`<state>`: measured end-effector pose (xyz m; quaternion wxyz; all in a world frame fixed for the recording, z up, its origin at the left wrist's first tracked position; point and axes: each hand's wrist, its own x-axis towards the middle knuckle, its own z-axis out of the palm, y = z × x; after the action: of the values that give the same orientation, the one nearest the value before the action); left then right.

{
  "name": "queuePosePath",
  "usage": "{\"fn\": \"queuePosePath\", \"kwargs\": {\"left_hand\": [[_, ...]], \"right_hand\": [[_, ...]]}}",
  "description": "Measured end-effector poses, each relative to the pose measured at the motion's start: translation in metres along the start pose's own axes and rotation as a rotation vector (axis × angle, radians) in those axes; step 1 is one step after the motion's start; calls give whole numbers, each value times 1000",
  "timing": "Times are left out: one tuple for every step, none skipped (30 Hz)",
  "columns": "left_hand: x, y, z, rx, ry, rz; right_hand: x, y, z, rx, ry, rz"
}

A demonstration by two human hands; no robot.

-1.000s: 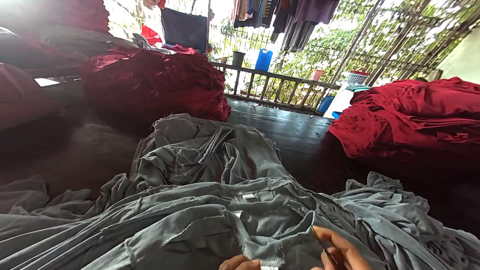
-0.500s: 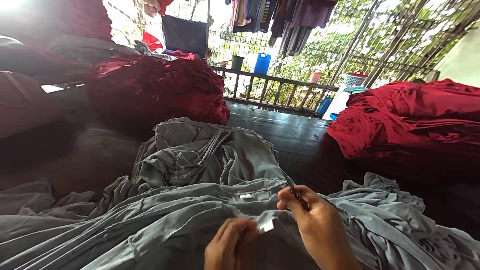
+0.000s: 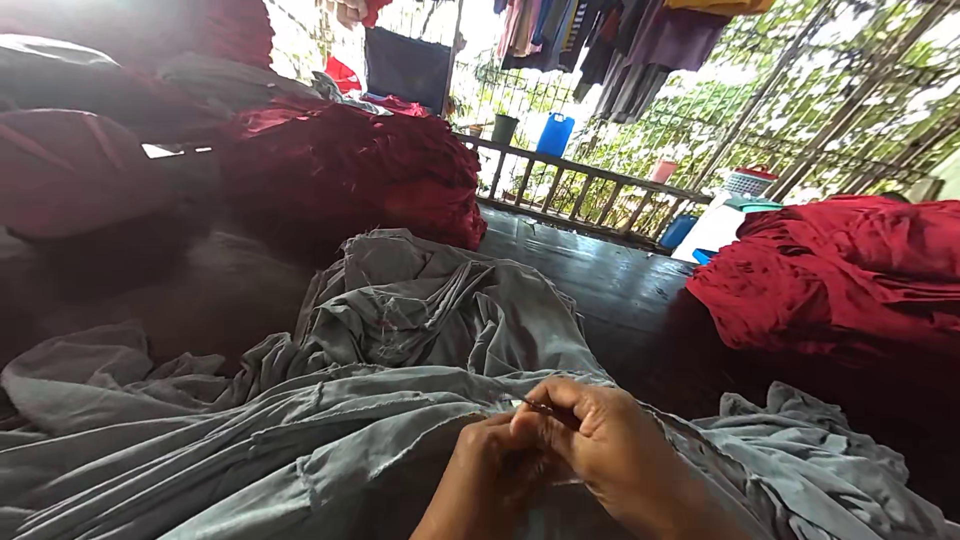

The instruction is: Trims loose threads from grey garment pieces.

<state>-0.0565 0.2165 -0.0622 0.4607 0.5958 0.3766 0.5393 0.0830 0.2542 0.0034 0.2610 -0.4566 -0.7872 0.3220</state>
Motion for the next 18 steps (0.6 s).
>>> {"fn": "queuePosePath", "kwargs": {"left_hand": [[0,-3,2,-57,14,0],[-1,-4,4,-121,24,-13],[-1,-5,5,-179,30,-31],[-2,-6,6,-228,31,-47],[-2,-7,7,-263,32,-61],[-2,-8,8,-283,31,-73],[-2,-9,8,-292,24,-80],[-2,-10,8,-295,12,-84],[-2,-11,8,-290,4,-84],[-2,-12,8,-284,-4,-83],[-2,-12,9,-280,-14,-85],[-1,-13,9,-277,-23,-90],[-1,-13,10,-272,-28,-96],[-1,-13,10,-262,-36,-101],[-1,-12,10,-245,-47,-105],[-1,-12,10,-221,-59,-106],[0,-10,10,-196,-65,-100],[0,-8,11,-167,-63,-92]], "right_hand": [[0,-1,-1,-60,4,-47],[-1,-3,-2,-111,17,-97],[-2,-4,-2,-146,24,-122],[-2,-5,-2,-165,23,-124],[-3,-5,-2,-173,18,-115],[-2,-5,-2,-169,11,-102],[-2,-4,-2,-159,10,-83],[-2,-2,-1,-139,13,-62],[-3,-1,-2,-110,24,-44],[-3,1,-2,-80,42,-32],[-3,3,-3,-53,58,-24],[-4,5,-5,-27,66,-14],[-4,6,-6,3,66,5],[-4,7,-8,31,61,26],[-3,8,-10,53,56,47],[-3,8,-12,76,50,65],[-3,9,-13,93,44,76],[-3,9,-14,101,40,80]]}}
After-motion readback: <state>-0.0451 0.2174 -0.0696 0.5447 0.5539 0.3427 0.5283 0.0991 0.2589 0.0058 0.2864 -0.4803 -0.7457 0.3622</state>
